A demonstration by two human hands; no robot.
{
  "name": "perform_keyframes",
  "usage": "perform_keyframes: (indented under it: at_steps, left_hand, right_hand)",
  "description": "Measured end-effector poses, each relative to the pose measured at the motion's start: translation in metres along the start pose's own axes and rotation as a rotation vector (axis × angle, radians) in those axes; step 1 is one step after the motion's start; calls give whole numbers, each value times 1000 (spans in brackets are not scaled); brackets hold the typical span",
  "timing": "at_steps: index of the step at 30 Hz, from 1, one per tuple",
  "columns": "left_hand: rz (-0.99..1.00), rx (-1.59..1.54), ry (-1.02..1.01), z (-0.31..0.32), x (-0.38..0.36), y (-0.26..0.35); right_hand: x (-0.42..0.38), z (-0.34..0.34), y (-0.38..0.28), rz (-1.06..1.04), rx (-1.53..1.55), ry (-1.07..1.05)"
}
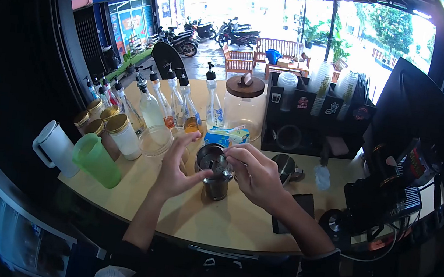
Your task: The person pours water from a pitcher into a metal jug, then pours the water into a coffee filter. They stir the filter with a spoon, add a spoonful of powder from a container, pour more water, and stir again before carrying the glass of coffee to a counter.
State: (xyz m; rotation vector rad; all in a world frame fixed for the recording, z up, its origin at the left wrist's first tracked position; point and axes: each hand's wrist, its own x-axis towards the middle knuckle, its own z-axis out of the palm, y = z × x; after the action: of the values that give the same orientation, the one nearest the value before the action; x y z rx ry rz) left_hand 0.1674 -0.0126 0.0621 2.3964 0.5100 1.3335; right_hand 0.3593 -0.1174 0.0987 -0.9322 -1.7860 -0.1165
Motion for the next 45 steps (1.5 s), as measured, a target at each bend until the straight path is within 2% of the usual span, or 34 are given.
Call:
perform_keyframes:
  at_steps: [5, 7, 8, 10, 16, 18, 20, 22, 25, 31, 39, 43, 45]
  left_hand:
    - [-167, -34, -9, 32, -23, -23]
    - [-346, -127, -63, 33, -18, -23]
    - [-348, -127, -63, 33, -16, -23]
    - [-336, -112, -98, 32, -12, -23]
    - [-289, -211, -101, 24, 4, -22]
    - [-278, -223, -159, 15, 8, -21]
    - [-268, -236, -216, 9, 11, -24]
    - [-178, -227, -283, 5, 14, -30]
    - [-105, -230, -310, -4, 19, -35]
    - [10, -123, -357, -9, 27, -26]
    - [15, -171, -364, -7, 27, -26]
    - [43, -116, -356, -9, 29, -22]
    - [55, -112, -315, -4, 27, -25]
  right_hand:
    - [-14, 14, 9, -35, -100, -71]
    - [-20, 20, 15, -26, -117, -107]
    - [-21, 23, 16, -62, -148, -113]
    - [-23, 26, 18, -96, -177, -121]
    - [-20, 24, 16, -63, 78, -162]
    - [-20, 14, 16, 114, 321, -160]
    - [-16, 8, 18, 189, 418, -153]
    - [-16, 4, 22, 323, 613, -157]
    - [-12, -7, 30, 410, 713, -211]
    - [3, -11, 40, 419, 691, -229]
    - [20, -11, 39, 374, 607, -305]
    - [21, -5, 37, 431, 604, -243]
    - [19, 2, 32, 405, 671, -110]
